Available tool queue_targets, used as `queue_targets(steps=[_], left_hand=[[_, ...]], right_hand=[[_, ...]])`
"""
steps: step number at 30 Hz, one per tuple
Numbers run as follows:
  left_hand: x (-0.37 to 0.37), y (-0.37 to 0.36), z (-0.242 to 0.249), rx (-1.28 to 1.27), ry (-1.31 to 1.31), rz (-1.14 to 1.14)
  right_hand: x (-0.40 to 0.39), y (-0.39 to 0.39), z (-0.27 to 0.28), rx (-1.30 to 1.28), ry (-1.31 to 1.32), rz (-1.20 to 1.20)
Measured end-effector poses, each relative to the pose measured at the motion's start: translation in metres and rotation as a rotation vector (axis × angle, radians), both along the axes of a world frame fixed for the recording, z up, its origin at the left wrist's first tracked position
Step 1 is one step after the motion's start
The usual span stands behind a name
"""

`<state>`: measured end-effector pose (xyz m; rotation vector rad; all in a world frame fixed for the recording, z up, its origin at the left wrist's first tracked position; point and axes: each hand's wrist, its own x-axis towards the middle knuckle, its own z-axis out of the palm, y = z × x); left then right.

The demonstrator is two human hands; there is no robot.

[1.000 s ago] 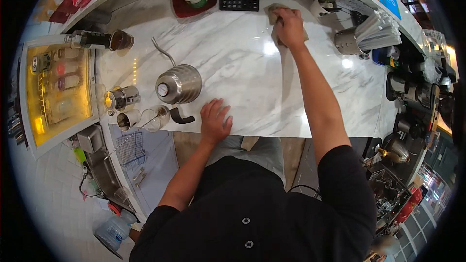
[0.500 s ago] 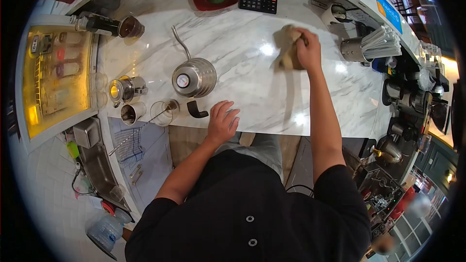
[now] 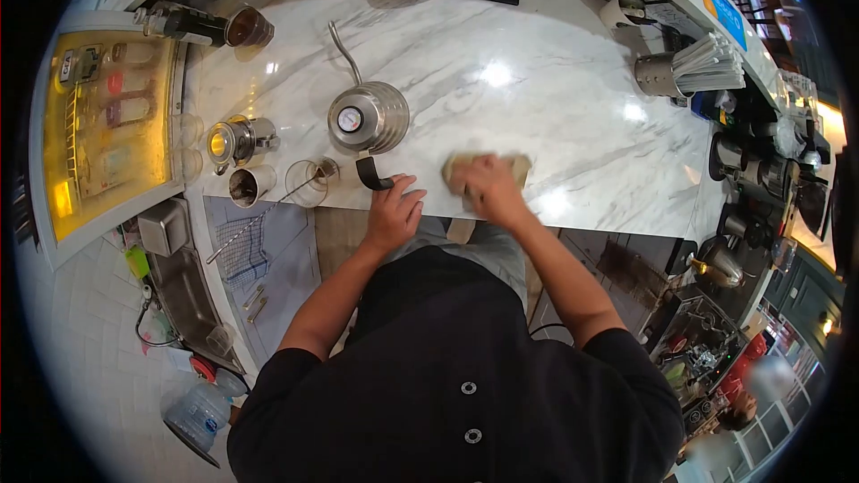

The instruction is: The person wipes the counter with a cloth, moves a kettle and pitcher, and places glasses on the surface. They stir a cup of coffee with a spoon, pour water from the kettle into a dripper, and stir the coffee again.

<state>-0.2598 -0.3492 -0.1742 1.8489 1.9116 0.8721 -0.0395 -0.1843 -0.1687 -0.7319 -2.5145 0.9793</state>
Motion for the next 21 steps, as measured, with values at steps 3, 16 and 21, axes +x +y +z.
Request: queue_targets(steps=[3, 16, 21], left_hand=[[-0.007, -0.006, -0.003, 0.007, 0.032, -0.006], [-0.010, -0.021, -0.007, -0.003, 0.086, 0.046], [-0.013, -0.043, -0.011, -0.024, 0.126, 0.092]], right_hand=[[0.015, -0.031, 0.031, -0.222, 0.036, 0.149], [-0.081, 0.148, 0.005, 0.195, 0.046, -0.323], [-0.051, 0.039, 0.012, 0.042, 0.024, 0.013]])
